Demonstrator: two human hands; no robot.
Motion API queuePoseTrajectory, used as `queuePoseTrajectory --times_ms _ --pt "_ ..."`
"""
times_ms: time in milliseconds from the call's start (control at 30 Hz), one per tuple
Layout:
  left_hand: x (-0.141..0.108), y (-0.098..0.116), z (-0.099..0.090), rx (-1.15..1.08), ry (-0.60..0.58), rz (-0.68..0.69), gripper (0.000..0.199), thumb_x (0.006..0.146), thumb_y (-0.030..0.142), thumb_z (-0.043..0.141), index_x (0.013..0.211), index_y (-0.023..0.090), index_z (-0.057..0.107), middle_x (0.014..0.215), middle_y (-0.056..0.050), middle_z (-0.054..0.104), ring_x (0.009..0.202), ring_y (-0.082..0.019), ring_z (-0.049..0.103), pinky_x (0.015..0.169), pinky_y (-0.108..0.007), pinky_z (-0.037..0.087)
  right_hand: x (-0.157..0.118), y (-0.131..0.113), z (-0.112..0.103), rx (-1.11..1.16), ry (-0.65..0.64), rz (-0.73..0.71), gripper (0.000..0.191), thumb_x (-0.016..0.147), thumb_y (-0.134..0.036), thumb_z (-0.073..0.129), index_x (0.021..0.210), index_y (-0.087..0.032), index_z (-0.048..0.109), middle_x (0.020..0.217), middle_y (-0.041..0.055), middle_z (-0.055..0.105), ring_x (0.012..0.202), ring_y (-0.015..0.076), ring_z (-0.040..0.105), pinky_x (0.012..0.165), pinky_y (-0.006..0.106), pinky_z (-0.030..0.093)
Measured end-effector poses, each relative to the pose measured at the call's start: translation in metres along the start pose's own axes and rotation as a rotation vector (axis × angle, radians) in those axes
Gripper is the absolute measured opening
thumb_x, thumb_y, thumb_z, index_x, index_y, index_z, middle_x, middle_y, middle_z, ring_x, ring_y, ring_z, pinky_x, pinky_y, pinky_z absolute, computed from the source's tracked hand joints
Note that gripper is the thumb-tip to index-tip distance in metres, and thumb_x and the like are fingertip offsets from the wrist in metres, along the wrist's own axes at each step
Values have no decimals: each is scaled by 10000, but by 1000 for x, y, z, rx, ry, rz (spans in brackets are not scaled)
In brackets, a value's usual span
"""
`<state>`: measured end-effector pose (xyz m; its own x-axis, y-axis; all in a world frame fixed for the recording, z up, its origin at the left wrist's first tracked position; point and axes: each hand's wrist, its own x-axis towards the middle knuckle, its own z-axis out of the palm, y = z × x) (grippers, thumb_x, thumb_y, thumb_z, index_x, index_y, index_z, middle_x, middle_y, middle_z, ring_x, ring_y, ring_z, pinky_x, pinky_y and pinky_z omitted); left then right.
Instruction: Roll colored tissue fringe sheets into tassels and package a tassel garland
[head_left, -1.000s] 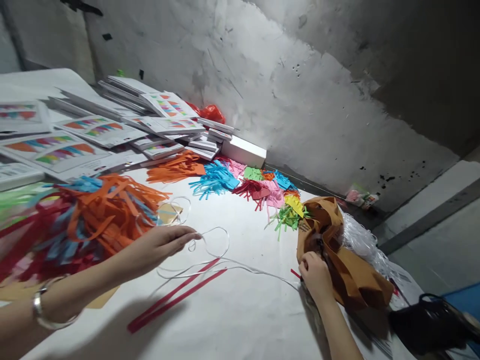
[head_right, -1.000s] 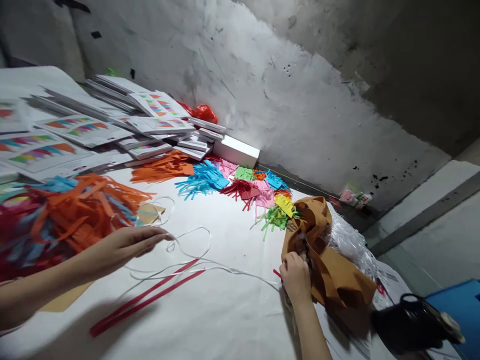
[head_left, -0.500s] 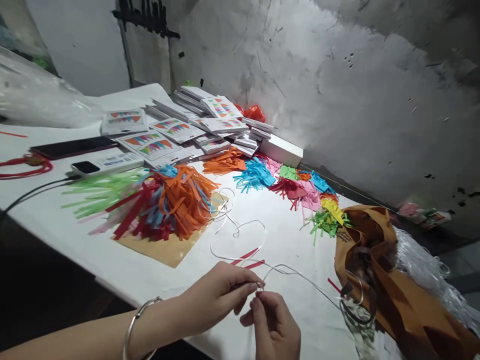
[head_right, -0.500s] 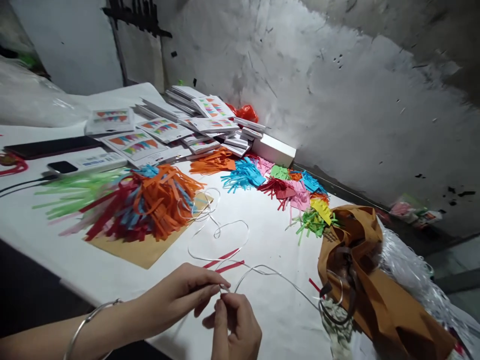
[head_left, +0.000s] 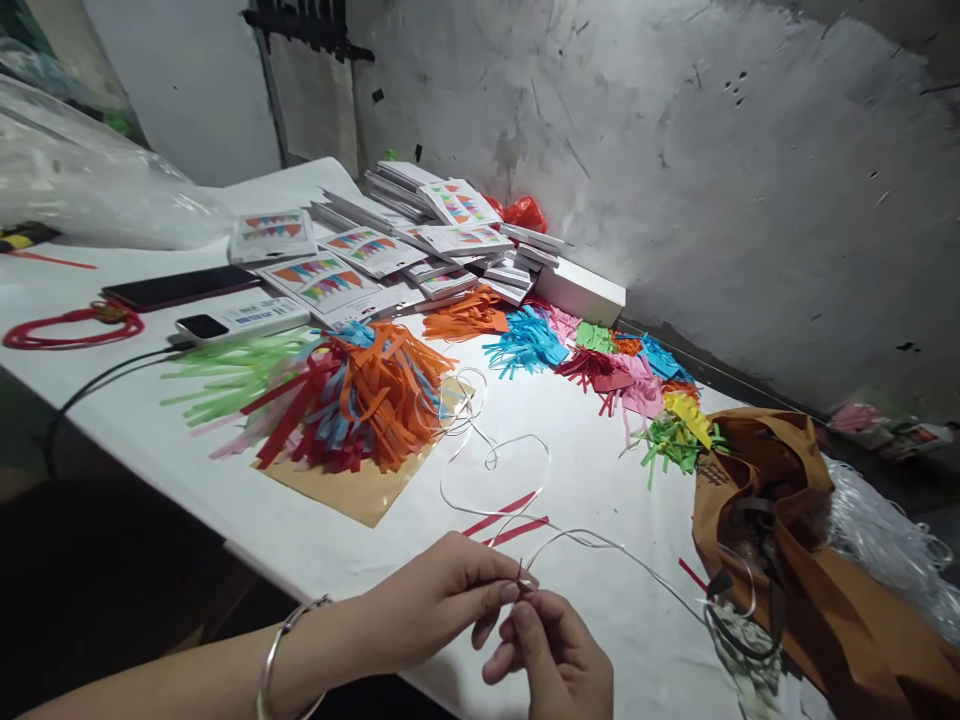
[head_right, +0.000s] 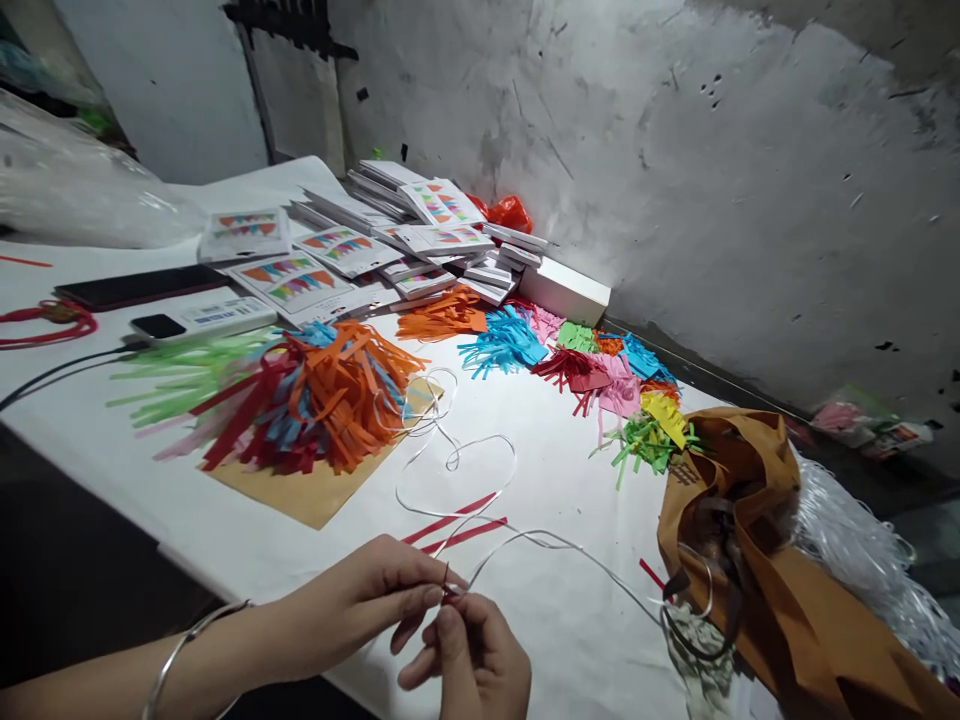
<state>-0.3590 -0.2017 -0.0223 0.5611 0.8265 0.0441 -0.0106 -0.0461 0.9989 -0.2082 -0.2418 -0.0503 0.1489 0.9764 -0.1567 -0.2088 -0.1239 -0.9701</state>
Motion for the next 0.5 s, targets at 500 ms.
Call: queuePoseTrajectory --times_ms 500 --pt "-13 9 -9 194 -97 39 455 1036 496 425 1068 159 729 684 -7 615 593 -115 548 625 -189 464 -2 2 -4 209 -109 131 566 638 -524 893 725 -218 425 566 -39 659 330 118 587 341 159 401"
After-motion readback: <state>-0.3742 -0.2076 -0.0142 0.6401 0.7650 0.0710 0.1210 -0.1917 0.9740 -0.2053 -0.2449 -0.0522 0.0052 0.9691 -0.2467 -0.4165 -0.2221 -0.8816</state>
